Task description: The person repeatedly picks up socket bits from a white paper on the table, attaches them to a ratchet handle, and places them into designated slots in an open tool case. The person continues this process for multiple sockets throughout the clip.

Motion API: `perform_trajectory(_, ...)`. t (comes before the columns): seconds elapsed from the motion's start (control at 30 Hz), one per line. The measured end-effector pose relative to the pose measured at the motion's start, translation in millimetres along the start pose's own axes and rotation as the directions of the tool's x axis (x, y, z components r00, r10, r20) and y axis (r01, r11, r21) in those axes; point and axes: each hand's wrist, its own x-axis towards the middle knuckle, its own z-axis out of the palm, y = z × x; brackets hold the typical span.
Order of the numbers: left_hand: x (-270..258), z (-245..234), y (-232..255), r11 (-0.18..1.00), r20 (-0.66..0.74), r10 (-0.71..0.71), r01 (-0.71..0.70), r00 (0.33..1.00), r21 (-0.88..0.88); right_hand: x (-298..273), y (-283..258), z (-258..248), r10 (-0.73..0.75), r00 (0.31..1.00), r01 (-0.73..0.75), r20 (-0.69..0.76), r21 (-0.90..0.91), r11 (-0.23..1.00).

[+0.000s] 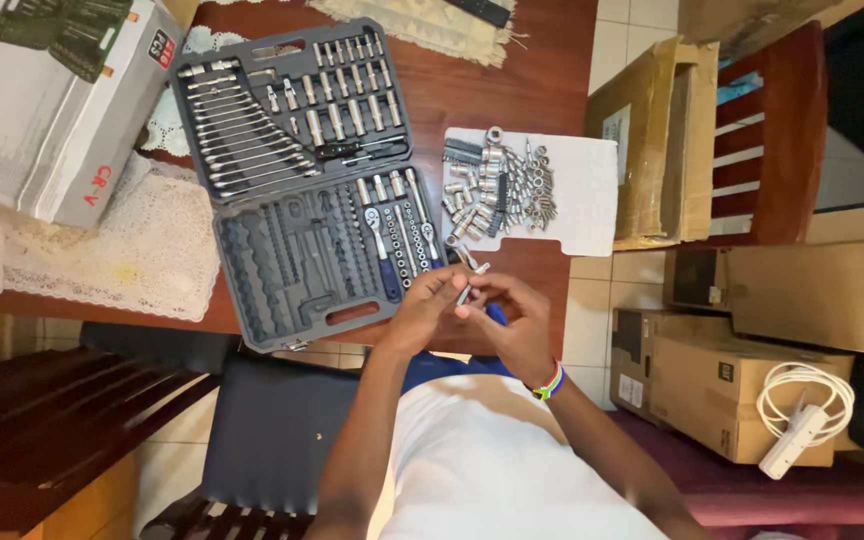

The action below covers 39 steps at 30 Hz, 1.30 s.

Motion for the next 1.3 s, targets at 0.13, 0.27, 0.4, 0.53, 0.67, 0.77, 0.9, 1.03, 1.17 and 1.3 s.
perform_trajectory(0.13,15,19,-19,0.994,-0.061,0.106,-0.104,0.992,0.029,8,-11,-29,-0.069,0.994,0.071,0.085,-0.027,0.997)
perform_trajectory(0.27,23,37,-45,0.984,-0.101,0.160,-0.166,0.982,-0.058,11,-18,-56,-0.106,0.988,0.121,0.109,-0.149,0.981)
perform_trajectory(0.4,31,54,-72,0.965,-0.218,0.143,-0.185,0.965,-0.184,16,-10,-81,-0.137,0.984,0.161,0.116,-0.226,0.961)
perform_trajectory(0.53,40,62,-85,0.964,-0.278,0.101,-0.163,0.955,-0.209,18,17,-103,-0.003,0.998,0.010,0.065,-0.109,0.994)
perform_trajectory(0.67,50,61,-88,0.995,-0.378,0.052,-0.079,0.924,-0.057,25,70,-130,0.235,0.972,-0.234,0.006,-0.046,0.971)
perform_trajectory(0.77,52,56,-90,0.999,-0.429,0.045,-0.046,0.902,0.009,43,131,-156,0.329,0.944,-0.324,0.003,0.184,0.928)
perform_trajectory(0.9,61,45,-99,1.000,-0.456,0.007,-0.001,0.890,0.014,68,231,-199,0.586,0.809,-0.497,0.039,0.578,0.647)
perform_trajectory(1.03,67,36,-105,0.996,-0.512,-0.037,0.075,0.858,0.053,89,310,-236,0.638,0.770,-0.491,0.012,0.650,0.580)
perform_trajectory(1.17,69,28,-110,0.993,-0.544,-0.054,0.101,0.837,0.057,114,346,-255,0.732,0.678,-0.564,-0.064,0.594,0.574)
perform_trajectory(1.3,70,21,-113,0.994,-0.585,-0.063,0.103,0.809,0.035,161,354,-263,0.676,0.724,-0.561,-0.138,0.453,0.693)
